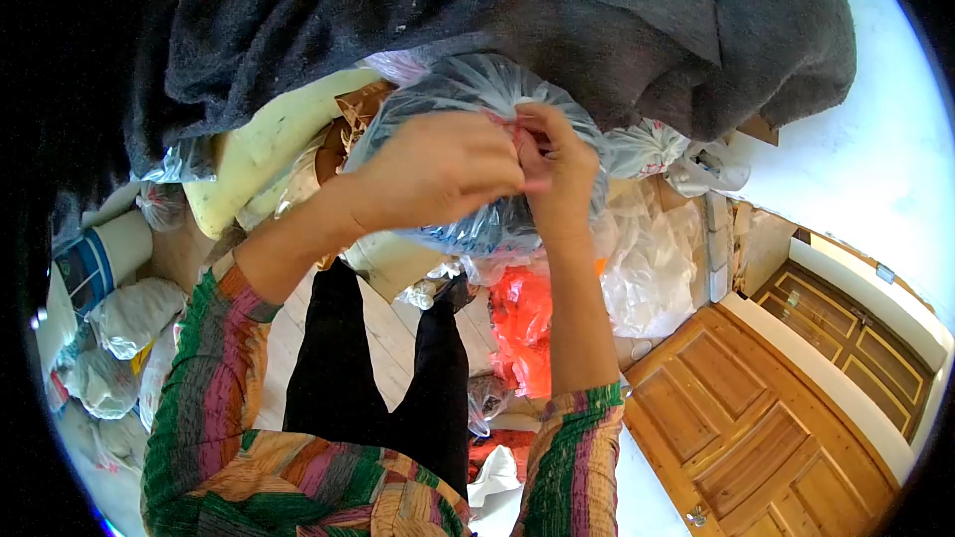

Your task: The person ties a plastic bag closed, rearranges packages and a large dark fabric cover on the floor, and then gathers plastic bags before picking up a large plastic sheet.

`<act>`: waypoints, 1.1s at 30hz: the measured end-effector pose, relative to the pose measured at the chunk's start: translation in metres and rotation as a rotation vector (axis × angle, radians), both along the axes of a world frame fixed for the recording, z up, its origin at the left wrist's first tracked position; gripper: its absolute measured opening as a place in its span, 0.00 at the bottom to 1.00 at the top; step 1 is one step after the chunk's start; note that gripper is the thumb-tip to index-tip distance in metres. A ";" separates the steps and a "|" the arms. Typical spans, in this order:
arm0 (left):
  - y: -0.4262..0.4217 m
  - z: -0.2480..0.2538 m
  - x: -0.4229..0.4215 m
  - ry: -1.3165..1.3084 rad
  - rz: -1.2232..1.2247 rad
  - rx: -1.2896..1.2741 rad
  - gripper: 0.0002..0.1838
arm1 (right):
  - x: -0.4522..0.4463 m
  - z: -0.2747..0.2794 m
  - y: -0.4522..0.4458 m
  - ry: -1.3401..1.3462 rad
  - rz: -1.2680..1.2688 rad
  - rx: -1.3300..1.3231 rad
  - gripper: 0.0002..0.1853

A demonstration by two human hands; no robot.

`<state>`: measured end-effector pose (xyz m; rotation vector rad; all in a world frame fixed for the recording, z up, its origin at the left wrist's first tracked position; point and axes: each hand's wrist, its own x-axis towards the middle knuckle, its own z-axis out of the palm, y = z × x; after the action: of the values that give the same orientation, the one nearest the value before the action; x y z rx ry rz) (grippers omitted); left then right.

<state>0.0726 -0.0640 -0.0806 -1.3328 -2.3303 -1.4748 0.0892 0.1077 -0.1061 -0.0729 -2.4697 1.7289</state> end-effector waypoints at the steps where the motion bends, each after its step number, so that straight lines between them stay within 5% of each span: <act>1: 0.001 -0.006 0.004 -0.007 -0.026 -0.035 0.09 | 0.003 0.002 0.002 -0.009 0.011 0.152 0.06; 2: 0.001 -0.010 0.006 -0.012 -0.050 -0.070 0.10 | 0.005 0.003 0.003 -0.016 0.023 0.306 0.06; 4: -0.007 -0.016 0.003 -0.013 -0.067 -0.026 0.11 | 0.004 0.003 0.002 -0.036 -0.008 0.188 0.04; 7: -0.018 -0.031 0.000 -0.546 0.357 0.137 0.16 | 0.001 -0.003 0.007 -0.085 0.021 0.010 0.04; 12: -0.012 -0.038 -0.016 -0.410 0.315 -0.050 0.19 | -0.002 -0.015 0.021 -0.155 0.053 -0.136 0.05; 14: 0.000 -0.040 -0.020 -0.673 0.132 0.167 0.16 | -0.002 -0.014 0.020 -0.172 0.050 -0.105 0.05; 18: 0.003 -0.044 -0.032 -0.513 0.124 0.071 0.08 | 0.001 0.000 0.012 -0.153 0.026 0.170 0.05; 30: 0.019 -0.048 -0.040 -0.326 0.074 0.066 0.08 | 0.010 0.009 0.006 0.265 0.170 0.596 0.08; 33: 0.017 -0.053 -0.043 -0.393 0.043 0.105 0.10 | 0.015 0.000 0.009 0.179 0.056 0.396 0.08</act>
<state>0.0295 -0.0470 -0.1332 -1.0360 -2.4329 -1.9659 0.1044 0.1167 -0.1062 0.1818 -2.6407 1.1727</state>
